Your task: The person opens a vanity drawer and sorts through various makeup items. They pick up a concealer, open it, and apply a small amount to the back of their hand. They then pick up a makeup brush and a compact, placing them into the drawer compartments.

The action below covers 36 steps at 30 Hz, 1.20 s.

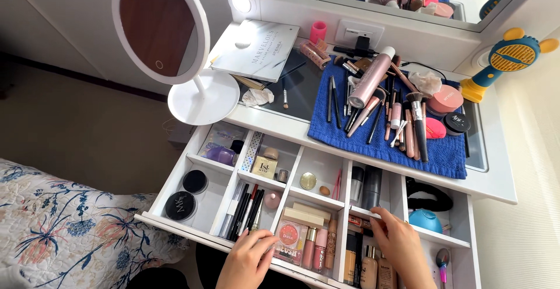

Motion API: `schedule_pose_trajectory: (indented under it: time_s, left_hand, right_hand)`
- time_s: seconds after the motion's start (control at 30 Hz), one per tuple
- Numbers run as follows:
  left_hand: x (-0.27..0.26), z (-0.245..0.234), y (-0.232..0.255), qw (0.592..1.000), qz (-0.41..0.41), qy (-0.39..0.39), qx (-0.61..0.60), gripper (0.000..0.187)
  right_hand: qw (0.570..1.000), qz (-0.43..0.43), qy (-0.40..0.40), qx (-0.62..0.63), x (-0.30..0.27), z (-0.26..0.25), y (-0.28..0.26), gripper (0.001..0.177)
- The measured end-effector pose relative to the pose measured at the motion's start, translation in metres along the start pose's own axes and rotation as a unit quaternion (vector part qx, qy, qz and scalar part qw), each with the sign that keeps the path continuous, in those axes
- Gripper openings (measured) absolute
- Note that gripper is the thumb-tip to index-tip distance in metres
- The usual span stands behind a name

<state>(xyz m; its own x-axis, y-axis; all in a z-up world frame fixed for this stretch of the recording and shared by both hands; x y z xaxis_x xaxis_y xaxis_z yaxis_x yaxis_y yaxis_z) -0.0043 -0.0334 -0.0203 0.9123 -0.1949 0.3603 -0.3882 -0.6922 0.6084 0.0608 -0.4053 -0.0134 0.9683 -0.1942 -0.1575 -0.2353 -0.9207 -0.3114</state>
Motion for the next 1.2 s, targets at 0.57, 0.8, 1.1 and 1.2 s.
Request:
schedule_pose_trajectory:
  time_s: [0.57, 0.8, 1.1, 1.2]
  left_hand:
    - [0.017, 0.006, 0.019, 0.993, 0.037, -0.084, 0.080, 0.036]
    - [0.016, 0.012, 0.011, 0.973, 0.051, -0.199, 0.106, 0.078]
    - [0.016, 0.012, 0.012, 0.973, 0.060, -0.188, 0.120, 0.084]
    - [0.015, 0.013, 0.012, 0.970, 0.090, -0.181, 0.137, 0.084]
  right_hand:
    - [0.998, -0.011, 0.008, -0.063, 0.009, -0.003, -0.023, 0.033]
    - [0.996, -0.057, 0.037, -0.052, 0.007, 0.000, -0.022, 0.034]
    - [0.996, -0.056, 0.030, -0.058, 0.007, 0.000, -0.022, 0.035]
    - [0.997, -0.049, 0.025, -0.062, 0.008, 0.000, -0.023, 0.034]
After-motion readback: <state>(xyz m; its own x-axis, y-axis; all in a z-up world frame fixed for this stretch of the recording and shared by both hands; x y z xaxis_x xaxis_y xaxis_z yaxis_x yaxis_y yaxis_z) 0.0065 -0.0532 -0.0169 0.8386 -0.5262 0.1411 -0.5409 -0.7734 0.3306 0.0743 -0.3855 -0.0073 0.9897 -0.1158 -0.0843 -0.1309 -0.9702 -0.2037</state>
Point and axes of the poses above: each hand's wrist, its own x-axis towards the middle knuckle, its own z-axis out of the palm, y = z × x, the point moved 3 cm from there along x, towards the middle knuckle, and after that the axes turned 4 degrees about y, right-handed, at the moved point
